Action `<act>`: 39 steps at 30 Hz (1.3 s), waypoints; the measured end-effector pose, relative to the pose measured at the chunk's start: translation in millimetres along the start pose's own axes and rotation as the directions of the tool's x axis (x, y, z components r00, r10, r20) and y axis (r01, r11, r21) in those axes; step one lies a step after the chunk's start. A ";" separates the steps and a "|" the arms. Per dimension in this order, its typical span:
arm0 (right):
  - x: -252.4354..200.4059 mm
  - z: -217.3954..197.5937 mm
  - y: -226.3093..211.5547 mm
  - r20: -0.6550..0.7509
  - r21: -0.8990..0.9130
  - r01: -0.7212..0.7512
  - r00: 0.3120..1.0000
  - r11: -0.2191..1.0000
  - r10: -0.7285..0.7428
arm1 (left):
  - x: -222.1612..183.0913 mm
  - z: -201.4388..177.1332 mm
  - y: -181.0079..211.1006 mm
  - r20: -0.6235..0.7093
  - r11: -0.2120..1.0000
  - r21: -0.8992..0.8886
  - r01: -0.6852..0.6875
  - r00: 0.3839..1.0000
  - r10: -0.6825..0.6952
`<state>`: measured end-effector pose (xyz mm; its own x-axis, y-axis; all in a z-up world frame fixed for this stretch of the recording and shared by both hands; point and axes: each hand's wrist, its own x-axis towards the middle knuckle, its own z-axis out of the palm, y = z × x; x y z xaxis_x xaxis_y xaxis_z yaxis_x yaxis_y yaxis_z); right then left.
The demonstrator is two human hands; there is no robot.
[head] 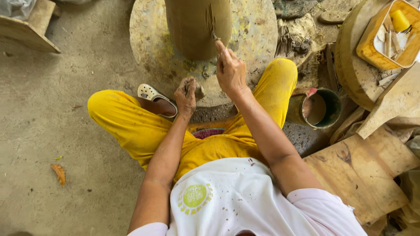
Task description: The person prepares a clay handle by rolling a piece of clay on a wooden board and then attaches it to the side of a tall clay vessel.
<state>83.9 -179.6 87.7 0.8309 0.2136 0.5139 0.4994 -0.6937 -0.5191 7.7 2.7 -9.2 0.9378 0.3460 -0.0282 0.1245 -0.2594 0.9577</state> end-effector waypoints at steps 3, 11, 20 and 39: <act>11.3 -5.4 -5.7 -0.072 -0.006 0.076 0.995 0.997 -0.076 | 7.5 -0.4 6.6 -0.053 0.976 -0.145 -0.159 0.987 0.153; 20.0 -23.8 -18.2 -0.058 0.017 0.050 0.997 0.999 -0.049 | 4.6 1.6 -0.8 -0.068 0.997 -0.037 -0.067 0.996 0.065; 18.5 -17.5 -14.2 -0.016 0.017 0.024 1.000 1.000 -0.024 | 3.5 2.6 -7.4 -0.044 0.994 -0.104 -0.024 0.999 0.020; -10.6 7.8 26.8 0.013 0.119 -0.299 0.954 0.947 0.299 | -4.6 -2.9 -0.4 0.000 0.998 -0.050 0.040 0.999 -0.040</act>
<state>90.4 -195.1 63.1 0.9454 0.0051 0.3259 0.2537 -0.6390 -0.7261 2.4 3.8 -8.6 0.9322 0.3557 -0.0666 0.1454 -0.1995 0.9690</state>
